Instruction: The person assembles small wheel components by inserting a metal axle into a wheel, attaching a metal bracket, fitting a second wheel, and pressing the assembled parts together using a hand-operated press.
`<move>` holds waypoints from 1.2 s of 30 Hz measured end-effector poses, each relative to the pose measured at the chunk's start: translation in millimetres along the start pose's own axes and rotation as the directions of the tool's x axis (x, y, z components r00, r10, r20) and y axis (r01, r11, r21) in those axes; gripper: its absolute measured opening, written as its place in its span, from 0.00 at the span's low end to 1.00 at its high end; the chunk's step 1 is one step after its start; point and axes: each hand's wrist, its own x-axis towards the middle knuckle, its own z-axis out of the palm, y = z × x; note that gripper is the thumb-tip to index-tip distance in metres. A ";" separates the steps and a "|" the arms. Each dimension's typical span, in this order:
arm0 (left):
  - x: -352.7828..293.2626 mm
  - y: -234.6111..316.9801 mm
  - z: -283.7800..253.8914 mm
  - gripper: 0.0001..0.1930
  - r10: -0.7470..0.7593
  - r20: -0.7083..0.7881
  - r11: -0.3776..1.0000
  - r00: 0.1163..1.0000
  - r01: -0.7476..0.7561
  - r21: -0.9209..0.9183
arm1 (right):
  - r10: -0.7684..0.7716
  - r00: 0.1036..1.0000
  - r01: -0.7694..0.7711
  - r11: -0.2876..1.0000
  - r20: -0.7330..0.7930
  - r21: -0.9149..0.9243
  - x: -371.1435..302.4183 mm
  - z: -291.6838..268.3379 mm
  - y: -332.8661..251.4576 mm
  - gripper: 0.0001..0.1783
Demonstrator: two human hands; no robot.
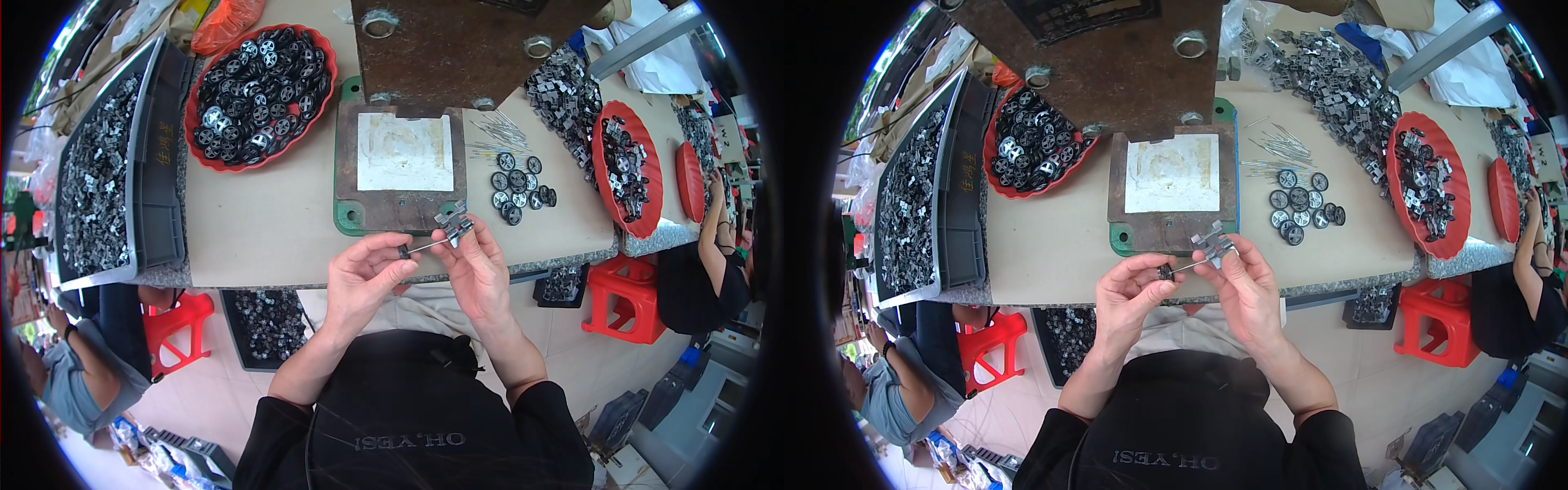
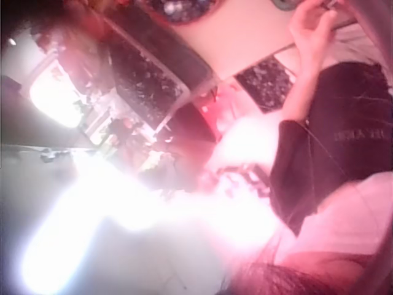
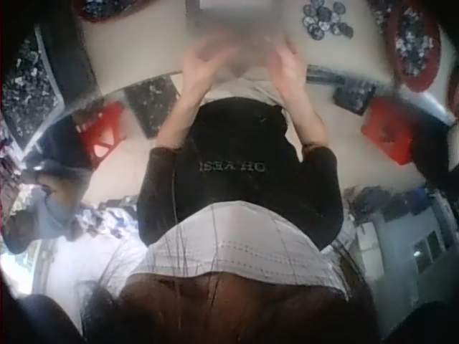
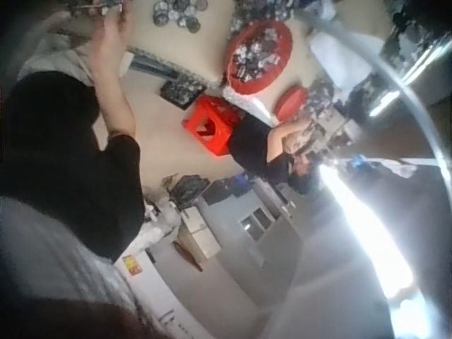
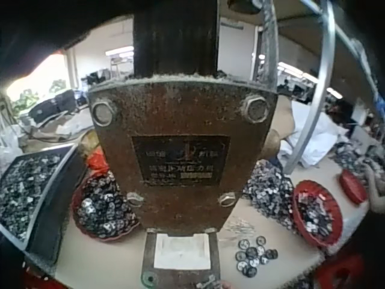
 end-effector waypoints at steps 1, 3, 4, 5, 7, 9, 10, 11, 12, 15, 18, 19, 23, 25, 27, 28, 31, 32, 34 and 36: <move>-0.3 0.6 0.6 0.15 0.001 -0.008 1.000 1.000 -0.001 -0.001 | 0.000 1.000 0.000 1.000 0.001 0.000 -0.1 0.1 1.3 0.14; -0.8 0.2 0.5 0.15 0.010 -0.008 1.000 1.000 -0.010 0.002 | -0.069 0.998 0.069 0.995 0.007 -0.075 -0.5 0.2 3.9 0.14; -1.1 -0.5 0.2 0.15 0.018 -0.008 1.000 1.000 -0.018 0.004 | -0.068 0.998 0.069 0.995 0.008 -0.076 -0.7 -0.2 4.2 0.14; -1.6 -1.1 -0.2 0.15 0.019 -0.008 1.000 1.000 -0.019 0.003 | -0.073 0.997 0.074 0.994 0.012 -0.086 -1.0 -0.7 4.1 0.14; -2.2 -1.8 -0.7 0.15 0.008 -0.026 0.999 1.000 -0.009 -0.044 | -0.078 0.997 0.079 0.992 0.016 -0.097 -1.4 -2.4 5.0 0.14; -2.5 -1.1 0.3 0.15 0.008 -0.030 1.000 1.000 -0.008 -0.021 | -0.100 0.995 0.103 0.977 0.025 -0.189 -1.6 -5.0 6.5 0.15; -2.5 -0.7 0.4 0.15 0.008 -0.036 1.000 0.999 -0.007 0.002 | -0.100 0.995 0.103 0.977 0.026 -0.188 -2.0 -5.0 6.4 0.15; -1.8 -1.5 -1.1 0.15 0.008 -0.036 1.000 0.999 -0.008 0.003 | -0.125 0.991 0.132 0.955 0.042 -0.267 -2.6 -4.9 5.9 0.15; -0.7 -3.2 -4.1 0.15 -0.022 -0.024 0.998 0.999 0.021 -0.059 | -0.149 0.987 0.160 0.925 0.059 -0.343 -2.8 -4.8 5.0 0.16; 1.8 -6.7 -8.7 0.15 -0.064 0.005 0.985 0.998 0.064 -0.158 | -0.223 0.966 0.259 0.813 0.132 -0.521 -3.5 -1.8 -4.0 0.16; -2.8 -7.3 -3.3 0.15 0.075 -0.013 0.997 0.997 -0.075 -0.018 | -0.136 0.982 0.186 0.845 0.134 -0.502 -3.3 -5.6 -7.6 0.16; -5.0 -6.7 -0.2 0.15 0.225 -0.019 0.961 0.974 -0.219 0.167 | -0.138 0.982 0.186 0.845 0.132 -0.502 -3.7 -7.3 -7.5 0.16; -7.0 0.8 0.8 0.16 0.078 -0.014 0.995 0.997 -0.076 0.069 | -0.169 0.979 0.206 0.840 0.117 -0.502 -7.9 -1.7 -6.3 0.14; -6.8 -0.6 -0.1 0.17 0.010 -0.036 0.997 0.999 -0.008 0.077 | -0.224 0.969 0.246 0.807 0.107 -0.537 -8.8 0.6 -5.6 0.13; -6.9 -5.5 -0.9 0.17 0.238 0.016 0.936 0.971 -0.234 0.261 | -0.200 0.973 0.226 0.704 0.117 -0.674 -8.9 -1.7 -4.4 0.13; -6.7 -7.6 -1.0 0.17 0.439 0.112 0.794 0.892 -0.443 0.416 | -0.201 0.973 0.225 0.703 0.115 -0.674 -9.0 -0.9 -5.7 0.13; -5.4 -5.6 -1.6 0.17 0.184 -0.009 0.979 0.983 -0.183 0.094 | -0.096 0.992 0.123 0.810 0.078 -0.573 -7.7 4.2 -13.2 0.13; -4.7 -6.2 -2.5 0.17 0.184 -0.008 0.979 0.983 -0.182 0.094 | -0.085 0.989 0.139 0.813 0.121 -0.566 -6.8 4.6 -15.8 0.13; -4.2 -7.6 -4.7 0.16 0.204 -0.001 0.976 0.979 -0.203 0.080 | -0.074 0.984 0.153 0.816 0.162 -0.558 -6.2 3.1 -18.2 0.13; -4.6 -6.3 -3.8 0.16 0.220 0.017 0.968 0.975 -0.220 0.118 | -0.053 0.990 0.117 0.827 0.130 -0.550 -6.6 0.6 -18.3 0.13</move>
